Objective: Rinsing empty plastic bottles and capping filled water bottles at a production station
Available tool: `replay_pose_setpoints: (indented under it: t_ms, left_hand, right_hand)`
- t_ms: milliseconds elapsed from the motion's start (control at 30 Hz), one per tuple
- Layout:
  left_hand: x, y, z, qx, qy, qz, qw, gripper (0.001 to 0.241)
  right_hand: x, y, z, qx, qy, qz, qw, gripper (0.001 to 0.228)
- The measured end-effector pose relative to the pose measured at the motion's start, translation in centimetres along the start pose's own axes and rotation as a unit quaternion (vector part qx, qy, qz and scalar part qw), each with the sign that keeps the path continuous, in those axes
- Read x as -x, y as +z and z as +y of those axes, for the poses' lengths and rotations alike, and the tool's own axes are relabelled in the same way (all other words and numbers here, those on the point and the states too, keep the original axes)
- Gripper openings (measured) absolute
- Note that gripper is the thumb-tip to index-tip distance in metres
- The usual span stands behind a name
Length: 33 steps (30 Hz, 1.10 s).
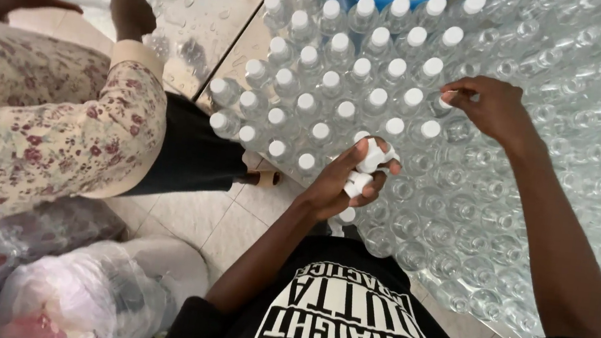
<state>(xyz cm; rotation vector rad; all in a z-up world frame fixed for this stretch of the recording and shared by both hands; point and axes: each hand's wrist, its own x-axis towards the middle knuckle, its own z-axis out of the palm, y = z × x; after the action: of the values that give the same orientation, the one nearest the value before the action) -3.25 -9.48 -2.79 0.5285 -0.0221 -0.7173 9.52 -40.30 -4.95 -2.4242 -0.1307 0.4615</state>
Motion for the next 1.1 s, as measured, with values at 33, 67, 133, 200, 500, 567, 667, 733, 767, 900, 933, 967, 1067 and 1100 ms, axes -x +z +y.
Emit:
replay_pose_setpoints:
  t_ms: [33,67,133,200,500,567,667,733,767,900,933,967,1067,1100]
  left_hand:
    - [-0.2,-0.5,-0.7,0.024,0.007,-0.003,1.000,0.039]
    - [-0.5,-1.1,-1.2,0.048,0.017,-0.004,0.999,0.039]
    - [-0.9,-0.9,-1.0,0.059,0.010,-0.026,0.998,0.038]
    - [-0.9,-0.8,-1.0,0.075,0.002,-0.041,0.996,0.037]
    - [-0.8,1.7,-0.4,0.013,-0.008,-0.091,0.996,0.036]
    - [-0.9,0.8,-1.0,-0.016,-0.004,-0.034,0.999,0.037]
    - [-0.6,-0.1,-0.7,-0.038,0.015,0.003,0.999,0.038]
    - [-0.2,-1.0,-0.9,-0.065,0.024,0.026,0.997,0.035]
    - [-0.1,-1.4,-0.9,-0.091,0.029,0.052,0.994,0.033]
    - [0.2,-0.8,0.0,-0.100,0.037,0.072,0.992,0.037]
    - [0.5,-0.6,0.1,-0.103,0.040,0.085,0.990,0.036]
    - [0.6,-0.5,0.2,-0.107,0.043,0.098,0.989,0.036]
    - [0.9,0.0,0.6,-0.128,0.044,0.104,0.985,0.038]
    - [0.9,0.1,0.5,-0.127,0.043,0.104,0.985,0.038]
  right_hand:
    - [0.0,1.1,1.6,0.082,-0.044,0.062,0.994,0.041]
    - [-0.4,2.2,3.1,0.164,-0.090,0.120,0.975,0.038]
    - [3.6,1.0,-3.7,0.056,-0.116,0.116,0.985,0.032]
    - [7.1,0.6,-8.7,-0.054,-0.138,0.104,0.983,0.026]
    - [10.1,1.2,-9.2,-0.426,-0.020,-0.079,0.901,0.023]
    - [8.6,0.2,-7.7,-0.390,-0.054,0.021,0.919,0.042]
    - [4.9,-1.8,-4.3,-0.119,-0.109,0.153,0.975,0.038]
    - [1.1,-1.3,0.4,0.054,-0.118,0.183,0.974,0.036]
    - [-0.9,-1.1,2.7,0.223,-0.121,0.208,0.945,0.035]
    - [-4.0,-0.7,3.7,0.280,-0.105,0.154,0.942,0.042]
    - [-4.3,-0.5,3.8,0.271,-0.100,0.150,0.946,0.045]
    - [-4.5,-0.3,3.9,0.261,-0.096,0.146,0.949,0.047]
    - [-4.2,-1.8,2.6,0.178,-0.065,0.084,0.978,0.054]
    - [-4.4,-1.9,3.0,0.178,-0.064,0.084,0.978,0.054]
